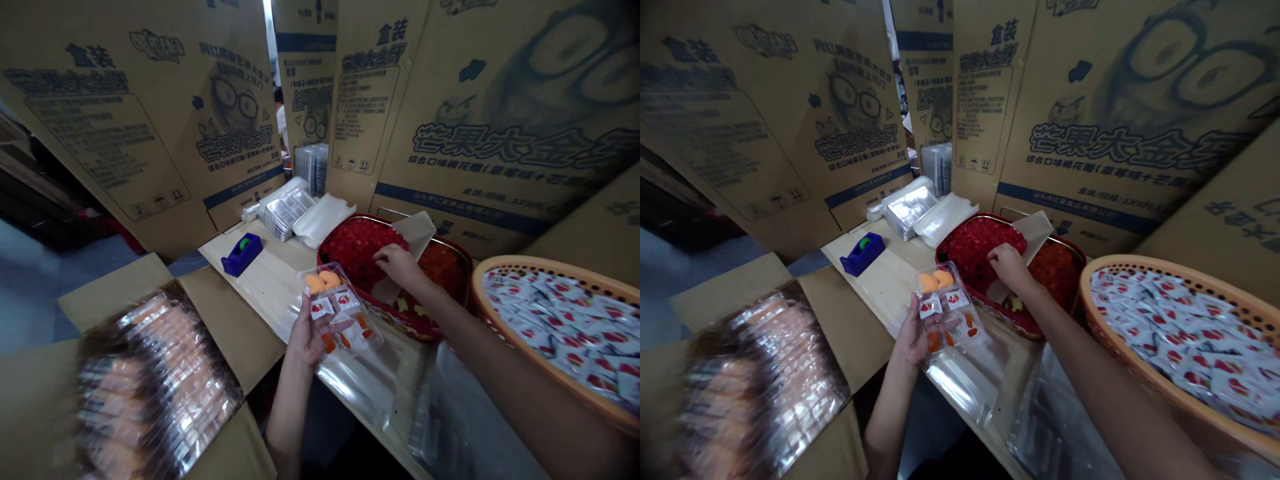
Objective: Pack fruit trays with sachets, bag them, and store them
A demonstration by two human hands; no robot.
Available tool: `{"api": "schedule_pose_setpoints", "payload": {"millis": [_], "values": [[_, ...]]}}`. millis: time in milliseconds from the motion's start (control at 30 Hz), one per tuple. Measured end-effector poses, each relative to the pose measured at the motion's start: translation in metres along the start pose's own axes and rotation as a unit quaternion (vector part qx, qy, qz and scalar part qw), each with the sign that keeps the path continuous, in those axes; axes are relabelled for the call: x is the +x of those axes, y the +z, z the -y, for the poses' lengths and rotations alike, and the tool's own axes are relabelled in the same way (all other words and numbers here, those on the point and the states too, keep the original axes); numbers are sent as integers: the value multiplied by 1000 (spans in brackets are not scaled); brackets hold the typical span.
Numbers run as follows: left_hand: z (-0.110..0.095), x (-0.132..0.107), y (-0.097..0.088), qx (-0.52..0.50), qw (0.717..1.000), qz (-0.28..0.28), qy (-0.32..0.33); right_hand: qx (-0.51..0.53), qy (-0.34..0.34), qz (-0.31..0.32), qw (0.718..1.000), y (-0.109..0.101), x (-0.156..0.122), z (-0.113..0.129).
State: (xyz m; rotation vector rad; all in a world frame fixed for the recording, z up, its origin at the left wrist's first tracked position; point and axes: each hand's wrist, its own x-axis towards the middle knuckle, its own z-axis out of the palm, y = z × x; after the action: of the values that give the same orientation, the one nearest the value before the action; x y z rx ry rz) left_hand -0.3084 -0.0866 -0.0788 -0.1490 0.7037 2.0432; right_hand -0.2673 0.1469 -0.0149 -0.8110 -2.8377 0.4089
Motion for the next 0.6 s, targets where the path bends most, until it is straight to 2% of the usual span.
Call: {"api": "schedule_pose_setpoints", "payload": {"millis": [167, 300, 467, 600], "values": [[0, 3, -5, -1, 1000, 0, -3, 1, -45, 46, 998, 35, 7, 19], [0, 2, -3, 3, 1000, -12, -23, -8, -31, 58, 998, 46, 2, 23], [1, -2, 5, -2, 999, -25, -25, -1, -1, 29, 1000, 28, -9, 10], [3, -5, 7, 0, 998, -18, -52, 47, -1, 13, 999, 3, -44, 12]]}}
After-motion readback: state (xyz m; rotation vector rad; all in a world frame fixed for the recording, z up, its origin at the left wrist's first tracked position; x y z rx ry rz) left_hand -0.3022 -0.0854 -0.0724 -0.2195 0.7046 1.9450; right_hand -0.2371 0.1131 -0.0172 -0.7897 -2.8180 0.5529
